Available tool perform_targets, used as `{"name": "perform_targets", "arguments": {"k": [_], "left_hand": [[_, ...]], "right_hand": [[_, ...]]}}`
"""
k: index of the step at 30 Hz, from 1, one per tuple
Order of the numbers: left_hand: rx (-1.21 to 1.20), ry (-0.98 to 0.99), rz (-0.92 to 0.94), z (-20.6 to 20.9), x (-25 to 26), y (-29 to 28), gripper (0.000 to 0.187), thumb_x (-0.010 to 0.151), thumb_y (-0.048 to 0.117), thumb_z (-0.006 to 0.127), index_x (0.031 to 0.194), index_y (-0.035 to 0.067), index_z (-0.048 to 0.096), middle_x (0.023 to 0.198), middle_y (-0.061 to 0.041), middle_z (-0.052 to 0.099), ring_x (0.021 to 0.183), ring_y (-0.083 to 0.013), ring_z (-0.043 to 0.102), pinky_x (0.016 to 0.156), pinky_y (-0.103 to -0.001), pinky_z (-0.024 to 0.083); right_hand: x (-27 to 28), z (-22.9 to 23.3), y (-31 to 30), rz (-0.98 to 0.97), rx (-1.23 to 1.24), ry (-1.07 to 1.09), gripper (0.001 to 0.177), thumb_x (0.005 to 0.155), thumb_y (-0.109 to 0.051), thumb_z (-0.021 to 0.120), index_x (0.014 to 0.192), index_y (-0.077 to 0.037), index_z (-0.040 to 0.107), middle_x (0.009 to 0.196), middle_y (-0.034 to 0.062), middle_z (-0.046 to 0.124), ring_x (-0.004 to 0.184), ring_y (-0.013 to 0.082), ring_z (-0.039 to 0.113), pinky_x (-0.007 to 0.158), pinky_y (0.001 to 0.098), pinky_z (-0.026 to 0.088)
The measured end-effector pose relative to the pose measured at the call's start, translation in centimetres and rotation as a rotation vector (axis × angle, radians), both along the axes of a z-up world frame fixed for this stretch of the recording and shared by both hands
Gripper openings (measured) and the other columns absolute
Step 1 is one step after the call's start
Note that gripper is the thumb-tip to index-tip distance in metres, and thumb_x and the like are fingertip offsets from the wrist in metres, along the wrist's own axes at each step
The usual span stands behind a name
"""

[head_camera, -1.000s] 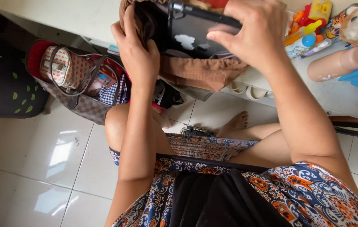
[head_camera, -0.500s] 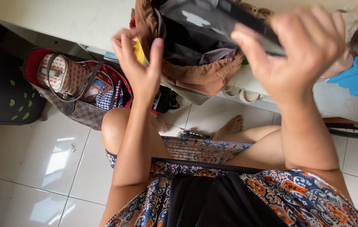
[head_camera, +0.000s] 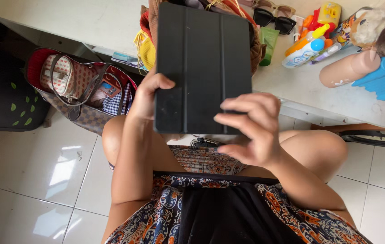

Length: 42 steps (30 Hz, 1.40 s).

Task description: The person sits on the floor and packs a drawstring bag, placing a bottle, a tablet, and small personal items inside, then pulls the drawstring to cinch the bag closed and folds a red cloth pouch on top.

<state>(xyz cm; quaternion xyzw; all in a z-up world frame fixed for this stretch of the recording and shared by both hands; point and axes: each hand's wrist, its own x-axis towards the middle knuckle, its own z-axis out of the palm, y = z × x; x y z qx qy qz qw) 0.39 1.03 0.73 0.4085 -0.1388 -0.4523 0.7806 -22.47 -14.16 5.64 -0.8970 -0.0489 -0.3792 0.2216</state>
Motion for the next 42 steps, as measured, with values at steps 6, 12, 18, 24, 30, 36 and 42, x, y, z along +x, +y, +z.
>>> {"name": "perform_targets", "arguments": {"k": [6, 12, 18, 24, 30, 36, 42], "left_hand": [[-0.104, 0.029, 0.126, 2.6, -0.1, 4.7, 0.070, 0.072, 0.013, 0.052, 0.139, -0.006, 0.051, 0.119, -0.019, 0.067, 0.099, -0.0270, 0.070, 0.088, -0.035, 0.059], [-0.194, -0.115, 0.407, -0.6, 6.1, 8.5, 0.061, 0.090, 0.041, 0.043, 0.130, -0.003, 0.056, 0.115, -0.013, 0.068, 0.097, -0.0224, 0.066, 0.087, -0.033, 0.054], [-0.638, -0.326, 0.353, -3.1, 13.7, 11.7, 0.076, 0.108, 0.069, 0.033, 0.122, -0.001, 0.060, 0.111, -0.007, 0.069, 0.095, -0.0178, 0.063, 0.086, -0.030, 0.048], [0.056, -0.273, 0.661, -5.9, 15.6, 11.5, 0.050, 0.104, 0.018, 0.068, 0.147, 0.005, 0.047, 0.131, -0.012, 0.064, 0.098, -0.0200, 0.068, 0.074, -0.035, 0.062], [0.000, -0.070, 0.685, -12.9, 19.3, 10.0, 0.038, 0.100, 0.001, 0.061, 0.135, 0.002, 0.046, 0.125, -0.014, 0.064, 0.109, -0.0237, 0.073, 0.086, -0.040, 0.063], [0.022, 0.004, 0.612, -17.6, 22.6, 7.9, 0.041, 0.101, 0.008, 0.063, 0.139, 0.004, 0.047, 0.124, -0.014, 0.065, 0.108, -0.0242, 0.070, 0.088, -0.040, 0.063], [0.249, -0.086, 0.583, -18.5, 24.5, 7.4, 0.051, 0.099, 0.021, 0.069, 0.142, 0.005, 0.045, 0.124, -0.011, 0.065, 0.108, -0.0194, 0.068, 0.089, -0.041, 0.064]], "right_hand": [[2.6, -1.0, 0.3, 0.259, 1.059, 0.284, 0.071, 0.102, -0.008, 0.062, 0.158, -0.004, 0.020, 0.151, 0.0121, 0.038, 0.134, 0.0180, 0.049, 0.106, 0.0392, 0.045], [9.6, -2.0, 4.1, 0.510, 1.283, 0.454, 0.062, 0.108, -0.006, 0.053, 0.164, -0.015, 0.027, 0.158, 0.0085, 0.044, 0.132, 0.0150, 0.051, 0.089, 0.0337, 0.045], [23.3, -4.8, 6.4, 0.634, 1.607, 0.438, 0.052, 0.108, -0.022, 0.059, 0.156, -0.015, 0.038, 0.122, 0.0065, 0.067, 0.090, 0.0162, 0.072, 0.057, 0.0334, 0.061], [30.6, -11.3, 8.1, 0.458, 1.701, 0.414, 0.047, 0.101, -0.028, 0.067, 0.142, -0.013, 0.049, 0.112, 0.0051, 0.070, 0.084, 0.0147, 0.073, 0.054, 0.0317, 0.060], [35.0, -18.7, 8.2, 0.292, 1.666, 0.417, 0.038, 0.103, -0.029, 0.066, 0.133, -0.009, 0.054, 0.106, 0.0067, 0.070, 0.082, 0.0159, 0.072, 0.055, 0.0323, 0.061], [35.7, -21.3, 6.2, 0.345, 1.609, 0.416, 0.031, 0.104, -0.018, 0.064, 0.132, -0.011, 0.052, 0.119, 0.0041, 0.065, 0.102, 0.0145, 0.068, 0.077, 0.0380, 0.065], [35.2, -23.9, 6.2, 0.403, 1.340, 0.239, 0.064, 0.106, -0.001, 0.064, 0.163, -0.004, 0.035, 0.156, 0.0178, 0.052, 0.139, 0.0255, 0.052, 0.122, 0.0409, 0.038]]}}
